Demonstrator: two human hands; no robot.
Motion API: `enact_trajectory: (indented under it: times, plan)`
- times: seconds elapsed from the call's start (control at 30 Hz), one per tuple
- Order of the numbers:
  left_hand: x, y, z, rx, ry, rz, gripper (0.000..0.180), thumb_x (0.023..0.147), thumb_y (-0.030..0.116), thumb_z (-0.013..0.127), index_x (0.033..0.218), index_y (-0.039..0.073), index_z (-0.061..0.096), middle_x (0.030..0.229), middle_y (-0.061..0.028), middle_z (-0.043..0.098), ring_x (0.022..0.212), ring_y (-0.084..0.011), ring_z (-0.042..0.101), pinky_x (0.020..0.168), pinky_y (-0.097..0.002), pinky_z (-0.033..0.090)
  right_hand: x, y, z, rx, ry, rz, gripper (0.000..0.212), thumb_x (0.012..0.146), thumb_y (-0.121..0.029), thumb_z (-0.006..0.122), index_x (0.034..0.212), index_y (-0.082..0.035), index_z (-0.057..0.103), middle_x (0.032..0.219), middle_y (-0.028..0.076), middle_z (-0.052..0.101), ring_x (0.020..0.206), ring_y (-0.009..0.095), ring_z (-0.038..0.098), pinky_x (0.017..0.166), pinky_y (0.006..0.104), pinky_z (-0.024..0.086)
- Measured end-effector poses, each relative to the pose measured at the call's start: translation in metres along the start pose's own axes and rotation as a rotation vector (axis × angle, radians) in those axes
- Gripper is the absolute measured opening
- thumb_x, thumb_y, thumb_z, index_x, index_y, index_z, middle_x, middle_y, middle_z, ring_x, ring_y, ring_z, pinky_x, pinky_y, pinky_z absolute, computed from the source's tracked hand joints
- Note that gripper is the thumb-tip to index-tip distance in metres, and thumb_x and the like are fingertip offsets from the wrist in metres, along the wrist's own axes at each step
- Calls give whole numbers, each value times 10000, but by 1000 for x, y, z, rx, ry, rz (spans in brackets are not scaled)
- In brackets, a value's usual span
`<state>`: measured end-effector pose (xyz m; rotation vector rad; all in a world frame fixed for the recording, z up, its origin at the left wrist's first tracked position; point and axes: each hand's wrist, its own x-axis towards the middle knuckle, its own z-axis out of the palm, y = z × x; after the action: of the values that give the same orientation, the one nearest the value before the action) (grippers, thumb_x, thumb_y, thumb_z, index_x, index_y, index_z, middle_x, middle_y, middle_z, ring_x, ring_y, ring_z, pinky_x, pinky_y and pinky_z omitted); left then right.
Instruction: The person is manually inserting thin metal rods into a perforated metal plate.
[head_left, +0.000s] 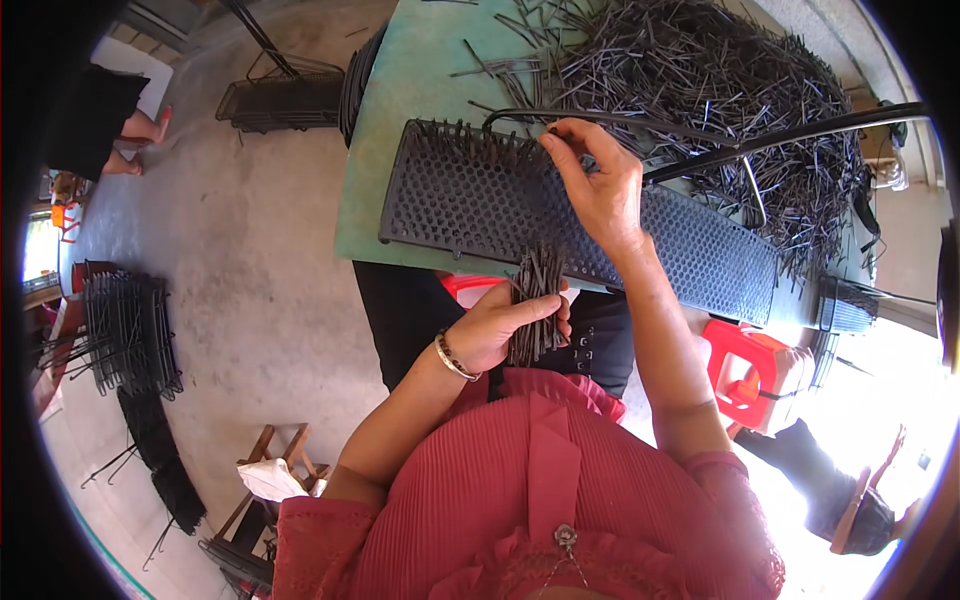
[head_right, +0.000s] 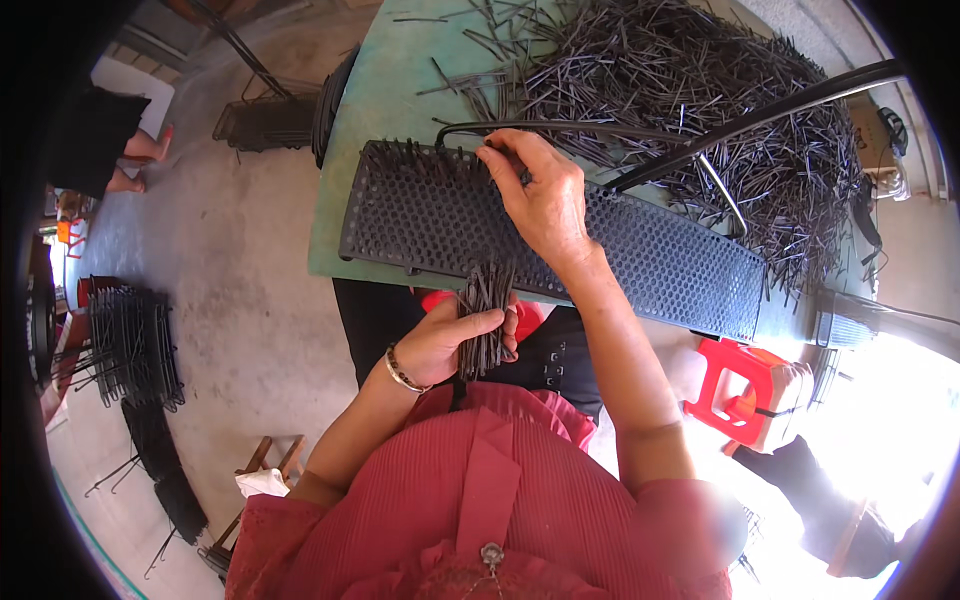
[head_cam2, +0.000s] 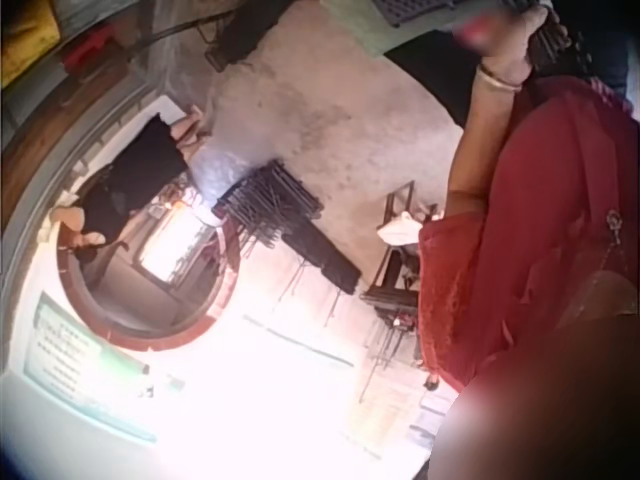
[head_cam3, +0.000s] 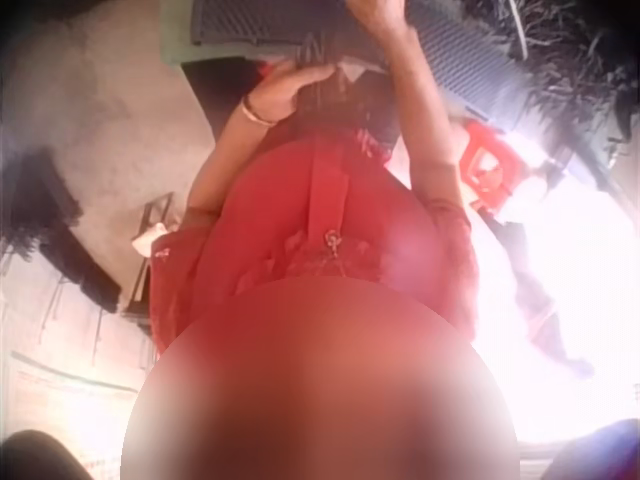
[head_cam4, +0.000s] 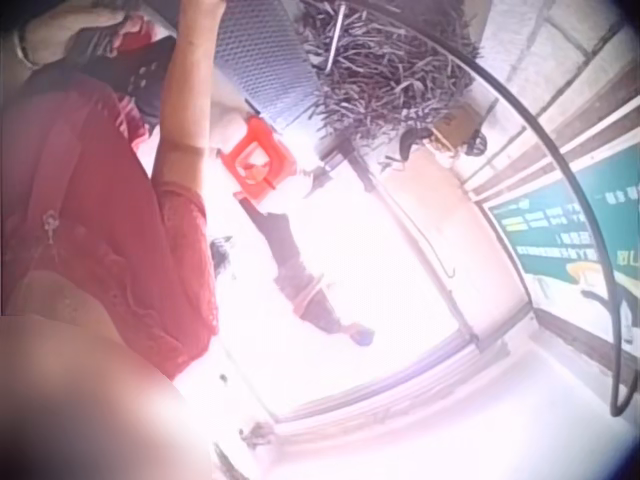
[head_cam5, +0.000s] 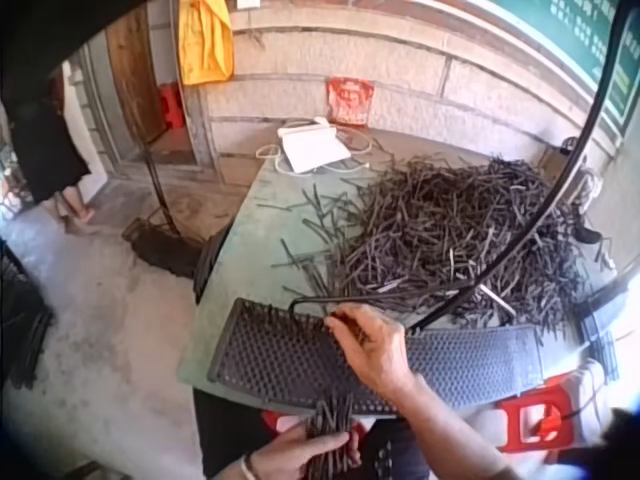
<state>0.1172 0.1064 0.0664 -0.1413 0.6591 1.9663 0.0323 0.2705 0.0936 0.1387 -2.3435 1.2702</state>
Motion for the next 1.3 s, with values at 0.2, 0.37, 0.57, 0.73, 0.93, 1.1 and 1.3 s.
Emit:
enact_trajectory:
  times: [0.2,0.37,0.57,0.73,0.93,1.1,1.3]
  plan:
    - [2,-4,-6,156,103,10,196,898,188,603,1011,33,558,797,-11,574,652,-95,578,567,-251,497,-1,3,5,-173,9,-211,159,779,-67,688,923,-22,642,843,108,663,738,263,621,713,340,471]
    - [-2,-2,-6,191,91,33,181,898,180,594,1002,38,551,794,-16,575,654,-92,577,566,-245,491,-5,3,8,-229,1,-288,200,762,-47,704,959,-39,667,873,89,667,789,247,609,732,316,472]
    - [-6,3,2,34,54,17,195,891,117,577,1057,33,520,843,-58,609,737,-163,628,627,-296,523,-10,7,7,-241,-43,-343,202,759,-19,689,959,-45,675,891,79,671,795,228,610,749,304,446]
    - [-5,-2,-9,52,9,78,195,890,123,591,1056,27,557,878,-53,624,761,-160,631,645,-304,532,-8,6,8,-327,16,-336,228,788,-44,666,1015,-69,675,944,61,676,889,221,607,818,328,411]
    - [-3,-5,-8,52,90,52,203,893,130,599,1069,35,566,843,-38,630,701,-137,622,613,-294,530,-9,12,9,-380,-57,-388,258,807,-71,626,1063,-88,648,1057,18,657,1039,229,560,889,376,360]
    - [-3,-4,-9,99,48,90,204,880,131,621,1049,44,548,807,-58,624,671,-137,618,587,-276,507,-6,1,-2,-347,-51,-364,255,806,-43,621,1058,-79,648,1052,39,655,1020,238,559,898,365,369]
    - [-9,3,1,154,99,156,226,877,113,617,1073,38,533,813,-60,622,671,-132,613,584,-271,502,-38,-37,-32,-12,-223,236,238,802,-138,689,970,27,651,850,122,644,668,196,601,579,287,466]
